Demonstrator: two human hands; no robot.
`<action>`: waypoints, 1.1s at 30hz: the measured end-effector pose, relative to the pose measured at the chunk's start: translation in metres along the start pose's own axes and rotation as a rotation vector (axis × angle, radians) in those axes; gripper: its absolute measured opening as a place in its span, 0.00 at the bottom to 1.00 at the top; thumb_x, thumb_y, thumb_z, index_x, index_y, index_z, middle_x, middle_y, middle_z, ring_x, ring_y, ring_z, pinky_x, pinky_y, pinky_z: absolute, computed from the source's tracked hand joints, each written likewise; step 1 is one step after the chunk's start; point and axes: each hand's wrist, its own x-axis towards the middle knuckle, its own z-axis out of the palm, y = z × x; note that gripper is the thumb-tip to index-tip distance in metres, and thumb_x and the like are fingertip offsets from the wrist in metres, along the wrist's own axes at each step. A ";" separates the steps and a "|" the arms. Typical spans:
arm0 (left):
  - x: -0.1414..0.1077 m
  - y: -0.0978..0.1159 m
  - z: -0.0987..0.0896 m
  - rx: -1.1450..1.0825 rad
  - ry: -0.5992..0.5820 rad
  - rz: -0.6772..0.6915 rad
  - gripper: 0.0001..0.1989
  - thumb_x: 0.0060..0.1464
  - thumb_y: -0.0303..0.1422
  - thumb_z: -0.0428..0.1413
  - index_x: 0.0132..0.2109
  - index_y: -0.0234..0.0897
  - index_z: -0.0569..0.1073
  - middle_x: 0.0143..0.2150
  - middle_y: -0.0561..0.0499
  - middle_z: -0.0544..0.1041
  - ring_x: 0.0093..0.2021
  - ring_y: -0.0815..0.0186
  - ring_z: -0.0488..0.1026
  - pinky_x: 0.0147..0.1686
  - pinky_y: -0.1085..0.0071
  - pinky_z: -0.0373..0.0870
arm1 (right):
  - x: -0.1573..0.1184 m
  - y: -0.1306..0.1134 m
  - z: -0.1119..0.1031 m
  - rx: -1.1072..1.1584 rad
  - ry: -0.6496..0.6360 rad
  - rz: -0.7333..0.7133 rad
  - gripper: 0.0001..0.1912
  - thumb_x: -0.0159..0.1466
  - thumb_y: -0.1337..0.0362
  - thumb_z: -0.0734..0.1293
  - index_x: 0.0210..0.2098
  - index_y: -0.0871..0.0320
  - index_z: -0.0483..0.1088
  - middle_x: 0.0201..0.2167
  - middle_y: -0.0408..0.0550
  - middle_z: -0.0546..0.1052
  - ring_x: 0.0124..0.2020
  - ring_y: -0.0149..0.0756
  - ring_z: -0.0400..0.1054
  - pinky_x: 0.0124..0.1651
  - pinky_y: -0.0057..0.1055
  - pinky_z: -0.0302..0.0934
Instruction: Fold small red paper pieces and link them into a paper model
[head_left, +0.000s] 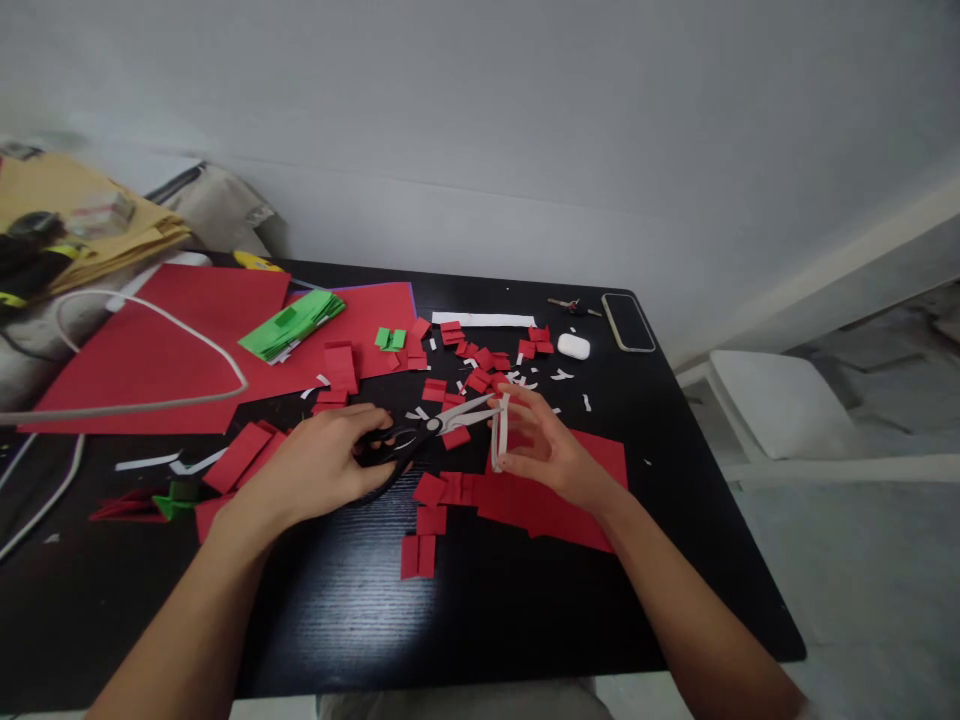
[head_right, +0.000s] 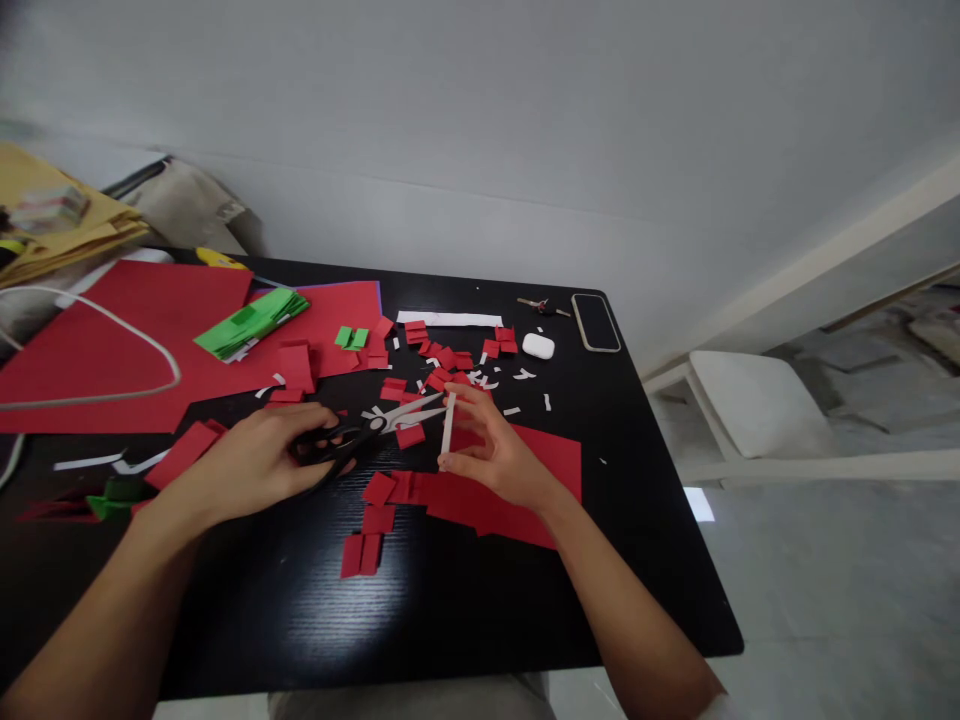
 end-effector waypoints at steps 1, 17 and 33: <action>0.000 -0.001 0.000 0.001 -0.005 0.005 0.05 0.55 0.36 0.57 0.37 0.40 0.73 0.35 0.51 0.78 0.32 0.62 0.74 0.33 0.69 0.64 | 0.000 0.000 0.000 -0.005 -0.001 0.004 0.40 0.62 0.62 0.76 0.67 0.35 0.56 0.71 0.47 0.60 0.71 0.50 0.56 0.55 0.49 0.75; -0.002 -0.003 -0.003 -0.081 -0.039 0.066 0.10 0.58 0.39 0.55 0.39 0.42 0.80 0.33 0.49 0.82 0.31 0.61 0.77 0.34 0.70 0.70 | -0.004 0.000 -0.004 -0.241 -0.075 -0.024 0.37 0.64 0.67 0.71 0.67 0.37 0.58 0.66 0.48 0.65 0.63 0.47 0.66 0.52 0.45 0.75; -0.002 -0.006 -0.007 0.012 -0.142 0.018 0.10 0.59 0.35 0.52 0.33 0.42 0.76 0.32 0.51 0.82 0.32 0.60 0.78 0.32 0.69 0.65 | -0.005 -0.002 -0.007 -0.317 -0.128 -0.055 0.32 0.65 0.68 0.70 0.66 0.40 0.62 0.63 0.47 0.68 0.55 0.41 0.70 0.55 0.44 0.73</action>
